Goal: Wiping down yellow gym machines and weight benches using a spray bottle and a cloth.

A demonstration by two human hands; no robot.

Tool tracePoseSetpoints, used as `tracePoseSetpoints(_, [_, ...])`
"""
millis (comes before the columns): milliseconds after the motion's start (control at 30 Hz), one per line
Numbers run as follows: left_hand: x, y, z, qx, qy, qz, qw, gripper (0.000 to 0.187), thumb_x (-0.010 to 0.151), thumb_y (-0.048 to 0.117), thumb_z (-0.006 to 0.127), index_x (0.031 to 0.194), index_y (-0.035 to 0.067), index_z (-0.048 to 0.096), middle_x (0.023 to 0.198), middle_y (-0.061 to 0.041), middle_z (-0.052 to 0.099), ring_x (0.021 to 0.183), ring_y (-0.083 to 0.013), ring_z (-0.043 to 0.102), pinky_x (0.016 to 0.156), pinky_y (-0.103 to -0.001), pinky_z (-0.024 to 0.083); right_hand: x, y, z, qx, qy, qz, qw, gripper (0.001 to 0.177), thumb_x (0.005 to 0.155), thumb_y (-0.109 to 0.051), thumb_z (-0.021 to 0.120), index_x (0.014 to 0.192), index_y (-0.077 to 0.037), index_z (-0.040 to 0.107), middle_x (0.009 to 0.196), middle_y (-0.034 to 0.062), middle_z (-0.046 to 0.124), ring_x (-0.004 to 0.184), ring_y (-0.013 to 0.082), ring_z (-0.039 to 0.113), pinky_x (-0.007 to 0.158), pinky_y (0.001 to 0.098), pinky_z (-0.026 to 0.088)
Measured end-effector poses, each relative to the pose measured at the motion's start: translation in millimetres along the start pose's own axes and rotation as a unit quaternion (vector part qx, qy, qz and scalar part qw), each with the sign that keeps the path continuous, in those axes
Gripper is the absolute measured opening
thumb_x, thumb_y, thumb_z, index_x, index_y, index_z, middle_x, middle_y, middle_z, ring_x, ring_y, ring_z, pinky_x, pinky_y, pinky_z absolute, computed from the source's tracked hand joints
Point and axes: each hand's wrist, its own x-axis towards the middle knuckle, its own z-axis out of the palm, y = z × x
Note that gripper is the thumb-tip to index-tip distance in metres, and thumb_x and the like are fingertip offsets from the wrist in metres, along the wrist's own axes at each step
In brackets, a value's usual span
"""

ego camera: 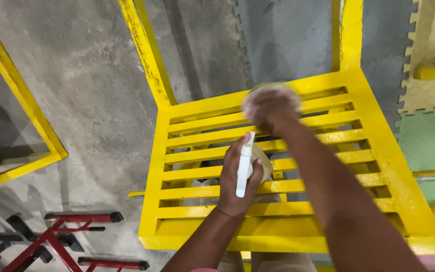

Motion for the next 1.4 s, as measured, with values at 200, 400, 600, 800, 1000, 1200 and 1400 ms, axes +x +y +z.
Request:
tracePoseSetpoints(200, [-6,7,1,-0.02,-0.029,-0.018,0.999,0.057,0.094,0.005,0.067,0.149,0.008,0.051,0.142,-0.018,0.059,0.13,-0.0328,0.062,0.111,-0.038,0.049,-26,11,22,0.062,0.159,-0.154,0.973,0.041,0.089,-0.035,0.056,0.125,-0.022,0.071,0.137,0.0093,0.062,0.128,0.0293,0.059,0.107,0.0508,0.044])
tracePoseSetpoints(400, [-11,5,-19,0.025,-0.024,0.076,0.997,0.058,0.092,0.005,0.07,0.147,0.008,0.051,0.144,-0.017,0.058,0.135,-0.0353,0.057,0.115,-0.041,0.046,-94,113,-8,-0.022,0.062,0.206,0.976,0.034,0.104,-0.026,0.049,0.126,-0.012,0.071,0.131,0.0133,0.069,0.12,0.031,0.067,0.103,0.0491,0.051])
tracePoseSetpoints(600, [-46,-17,-64,0.03,0.046,0.068,0.996,0.056,0.092,0.005,0.07,0.145,0.003,0.052,0.145,-0.018,0.056,0.136,-0.0357,0.056,0.117,-0.042,0.045,-133,151,15,0.051,0.044,0.387,0.92,0.054,0.094,-0.036,0.054,0.136,-0.002,0.058,0.136,0.0237,0.057,0.121,0.0438,0.055,0.091,0.0669,0.046])
tracePoseSetpoints(800, [-62,-21,-115,0.008,0.049,0.05,0.997,0.054,0.094,0.007,0.068,0.145,-0.001,0.051,0.145,-0.02,0.054,0.134,-0.0342,0.057,0.116,-0.042,0.045,-107,41,50,-0.04,0.048,0.16,0.985,0.045,0.083,-0.02,0.063,0.127,-0.016,0.068,0.134,0.0104,0.066,0.125,0.0311,0.063,0.102,0.0504,0.051])
tracePoseSetpoints(1000, [-68,-5,-167,0.044,0.028,0.051,0.997,0.052,0.094,0.011,0.071,0.143,0.0,0.055,0.133,-0.017,0.063,0.123,-0.0308,0.064,0.11,-0.04,0.05,-69,-143,45,0.102,0.211,-0.105,0.967,0.036,0.089,-0.028,0.058,0.119,-0.017,0.074,0.128,0.0087,0.07,0.126,0.0282,0.056,0.106,0.0485,0.042])
tracePoseSetpoints(1200, [-89,-6,-218,0.072,0.032,0.153,0.985,0.048,0.097,0.01,0.071,0.141,-0.001,0.057,0.138,-0.019,0.061,0.128,-0.0337,0.063,0.11,-0.04,0.051,-94,-117,56,0.281,0.123,-0.141,0.941,0.037,0.097,-0.034,0.054,0.129,-0.022,0.069,0.137,0.0045,0.067,0.131,0.028,0.058,0.113,0.0471,0.043])
tracePoseSetpoints(1400, [-104,-16,-258,0.042,0.051,0.126,0.99,0.048,0.097,0.011,0.07,0.141,0.0,0.056,0.14,-0.018,0.061,0.124,-0.0321,0.065,0.106,-0.04,0.053,-157,-16,-8,0.058,-0.073,0.291,0.952,0.044,0.097,-0.046,0.06,0.129,-0.02,0.075,0.136,0.0105,0.07,0.124,0.0307,0.066,0.108,0.0503,0.051])
